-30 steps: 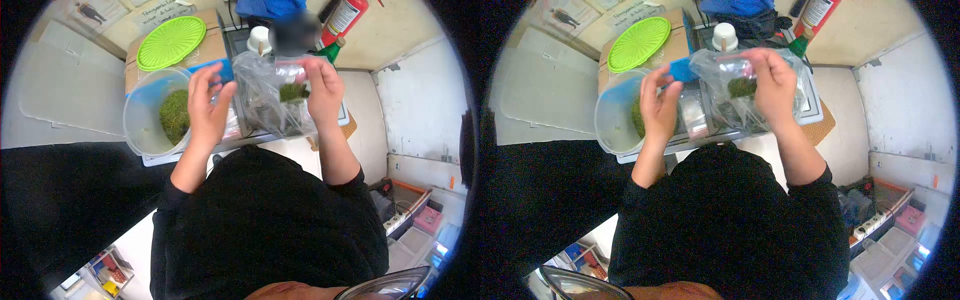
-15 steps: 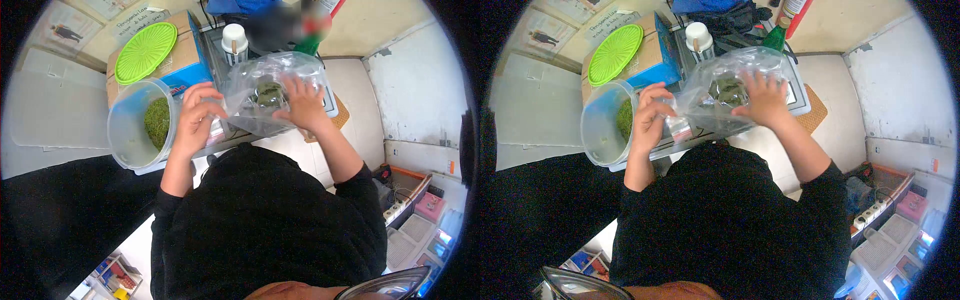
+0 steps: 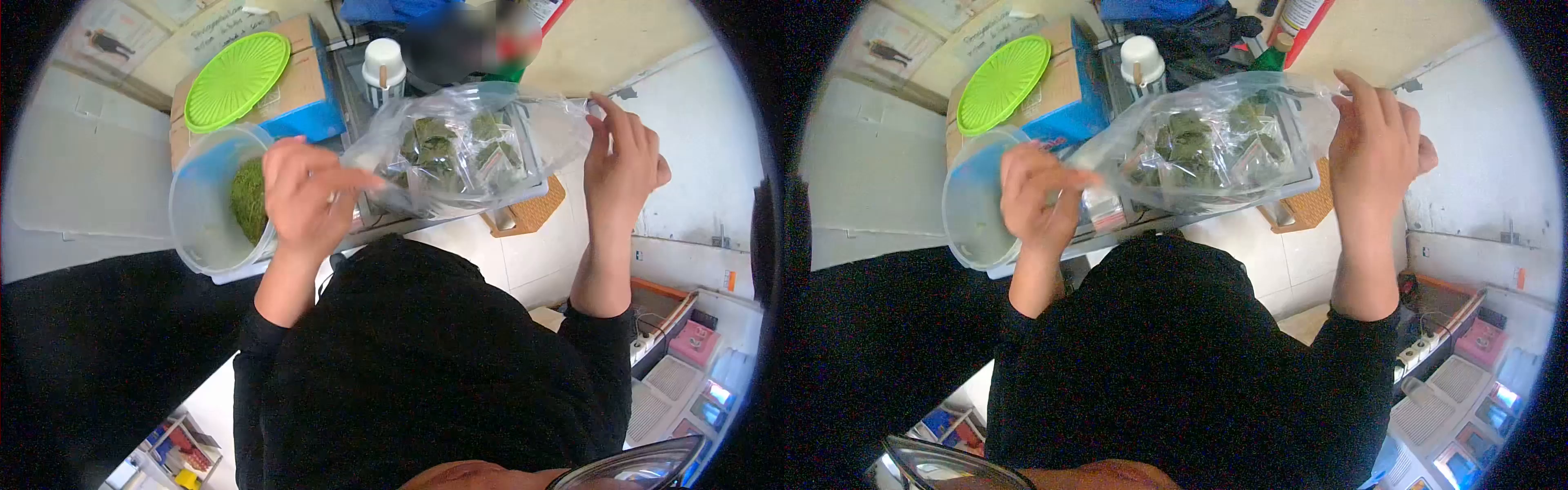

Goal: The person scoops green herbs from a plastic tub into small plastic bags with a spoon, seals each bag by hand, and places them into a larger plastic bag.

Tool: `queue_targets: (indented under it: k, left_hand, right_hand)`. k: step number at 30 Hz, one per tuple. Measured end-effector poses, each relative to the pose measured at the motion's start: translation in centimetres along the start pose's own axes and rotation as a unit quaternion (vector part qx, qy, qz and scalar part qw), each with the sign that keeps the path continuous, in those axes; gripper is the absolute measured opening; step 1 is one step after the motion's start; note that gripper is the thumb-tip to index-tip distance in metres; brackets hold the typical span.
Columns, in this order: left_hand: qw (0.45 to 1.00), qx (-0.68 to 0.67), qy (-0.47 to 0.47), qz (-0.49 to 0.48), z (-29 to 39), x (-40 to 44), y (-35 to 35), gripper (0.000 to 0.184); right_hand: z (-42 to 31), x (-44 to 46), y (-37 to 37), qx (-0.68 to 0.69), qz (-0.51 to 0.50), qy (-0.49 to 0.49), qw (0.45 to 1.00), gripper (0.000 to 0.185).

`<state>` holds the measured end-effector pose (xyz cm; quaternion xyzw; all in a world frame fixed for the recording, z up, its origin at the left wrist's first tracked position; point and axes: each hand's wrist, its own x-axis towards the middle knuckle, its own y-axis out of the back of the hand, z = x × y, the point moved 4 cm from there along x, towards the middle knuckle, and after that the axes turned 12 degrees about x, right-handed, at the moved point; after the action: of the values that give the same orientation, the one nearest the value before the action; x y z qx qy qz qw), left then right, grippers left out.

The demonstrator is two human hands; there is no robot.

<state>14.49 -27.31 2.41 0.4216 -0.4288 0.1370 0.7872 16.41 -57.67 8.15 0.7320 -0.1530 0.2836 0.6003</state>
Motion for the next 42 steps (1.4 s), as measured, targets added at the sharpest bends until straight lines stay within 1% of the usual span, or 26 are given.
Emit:
queue_targets:
  k: [1, 2, 3, 4, 5, 6, 8, 9, 10, 12, 13, 15, 17, 18, 21, 22, 23, 25, 28, 30, 32, 34, 37, 38, 40, 42]
  left_hand:
    - [0.999, -0.019, 0.029, -0.001, -0.4, -0.4, -0.2, 0.026]
    - [0.992, -0.013, 0.128, -0.022, -1.1, -0.6, -0.3, 0.022]
    - [0.987, -0.03, 0.158, -0.011, -1.5, -1.0, 0.2, 0.019]
    - [0.982, -0.046, 0.184, 0.003, -2.1, -1.2, 0.7, 0.016]
    - [0.976, -0.063, 0.21, 0.014, -2.8, -1.4, 1.3, 0.015]
    - [0.982, -0.046, 0.18, 0.033, -3.3, -1.7, 2.1, 0.009]
    - [0.937, -0.167, 0.302, 0.051, -4.4, -3.3, 3.5, 0.017]
    - [0.904, -0.228, 0.356, 0.06, -4.7, -4.1, 4.3, 0.021]
    - [0.894, -0.218, 0.386, 0.056, -4.9, -4.6, 5.4, 0.037]
    - [0.903, -0.179, 0.371, 0.121, -4.3, -4.7, 7.1, 0.043]
    - [0.905, -0.16, 0.363, 0.154, -4.3, -4.8, 7.9, 0.046]
    - [0.92, -0.108, 0.34, 0.164, -5.0, -6.0, 9.4, 0.049]
    - [0.923, -0.097, 0.336, 0.161, -6.2, -8.0, 11.0, 0.048]
    - [0.924, -0.095, 0.338, 0.151, -6.4, -8.6, 11.7, 0.042]
    - [0.909, -0.153, 0.362, 0.139, -7.1, -9.9, 12.5, 0.031]
    - [0.899, -0.171, 0.388, 0.115, -6.9, -9.8, 12.8, 0.022]
    - [0.889, -0.191, 0.409, 0.074, -7.1, -10.3, 12.8, 0.016]
    - [0.883, -0.169, 0.435, -0.043, -8.0, -11.4, 12.1, 0.018]
    - [0.871, -0.154, 0.436, -0.168, -7.4, -11.2, 11.2, 0.023]
    - [0.869, -0.178, 0.422, -0.187, -6.8, -10.4, 11.6, 0.025]
    - [0.869, -0.202, 0.414, -0.181, -7.2, -10.7, 12.2, 0.024]
    - [0.844, -0.25, 0.439, -0.18, -8.0, -11.7, 12.6, 0.022]
    - [0.808, -0.341, 0.456, -0.153, -8.3, -12.2, 13.2, 0.015]
    - [0.796, -0.373, 0.456, -0.14, -8.4, -12.2, 13.4, 0.012]
    - [0.803, -0.384, 0.437, -0.13, -8.9, -12.5, 14.1, 0.007]
    - [0.81, -0.38, 0.434, -0.103, -9.6, -12.7, 14.6, 0.007]
  right_hand:
    - [-1.5, -0.6, 0.3, 0.116, 0.049, 0.063, 0.99, 0.021]
    - [-3.1, -1.5, 0.6, 0.234, 0.095, 0.123, 0.96, 0.017]
    - [-5.3, -2.7, -0.4, 0.399, 0.002, 0.125, 0.908, 0.018]
    - [-7.7, -4.4, -2.9, 0.606, -0.131, 0.16, 0.768, 0.022]
    - [-10.9, -5.7, -5.0, 0.644, -0.258, 0.146, 0.706, 0.024]
    - [-13.8, -7.2, -8.0, 0.639, -0.32, 0.158, 0.682, 0.028]
    - [-18.2, -11.0, -15.5, 0.564, -0.377, 0.182, 0.711, 0.034]
    - [-20.0, -12.3, -18.5, 0.53, -0.425, 0.144, 0.719, 0.028]
    - [-21.4, -13.6, -21.4, 0.494, -0.47, 0.105, 0.724, 0.023]
    - [-22.9, -16.9, -28.5, 0.402, -0.411, 0.156, 0.803, 0.02]
    - [-23.2, -17.0, -29.8, 0.35, -0.431, 0.16, 0.816, 0.021]
    - [-22.5, -17.2, -31.6, 0.24, -0.469, 0.169, 0.833, 0.023]
    - [-22.1, -17.8, -33.3, 0.227, -0.455, 0.182, 0.842, 0.021]
    - [-22.2, -17.6, -33.0, 0.219, -0.448, 0.187, 0.846, 0.02]
    - [-21.9, -15.8, -30.3, 0.372, -0.4, 0.024, 0.838, 0.021]
    - [-22.1, -14.4, -27.8, 0.453, -0.311, -0.021, 0.835, 0.017]
    - [-22.5, -12.8, -25.3, 0.505, -0.285, -0.072, 0.812, 0.015]
    - [-23.4, -9.9, -20.3, 0.597, -0.231, -0.175, 0.748, 0.011]
    - [-25.1, -7.7, -15.8, 0.654, -0.237, -0.157, 0.701, 0.011]
    - [-26.6, -6.7, -13.5, 0.67, -0.247, -0.102, 0.693, 0.011]
    - [-28.0, -6.0, -12.2, 0.68, -0.265, -0.065, 0.681, 0.01]
    - [-29.1, -5.6, -11.7, 0.685, -0.292, -0.047, 0.666, 0.01]
    - [-30.5, -5.6, -12.5, 0.705, -0.341, -0.094, 0.615, 0.01]
    - [-30.9, -5.4, -12.5, 0.707, -0.339, -0.085, 0.615, 0.011]
    - [-32.0, -5.0, -12.4, 0.71, -0.335, -0.066, 0.616, 0.013]
    - [-32.9, -4.2, -11.8, 0.685, -0.236, -0.028, 0.689, 0.017]
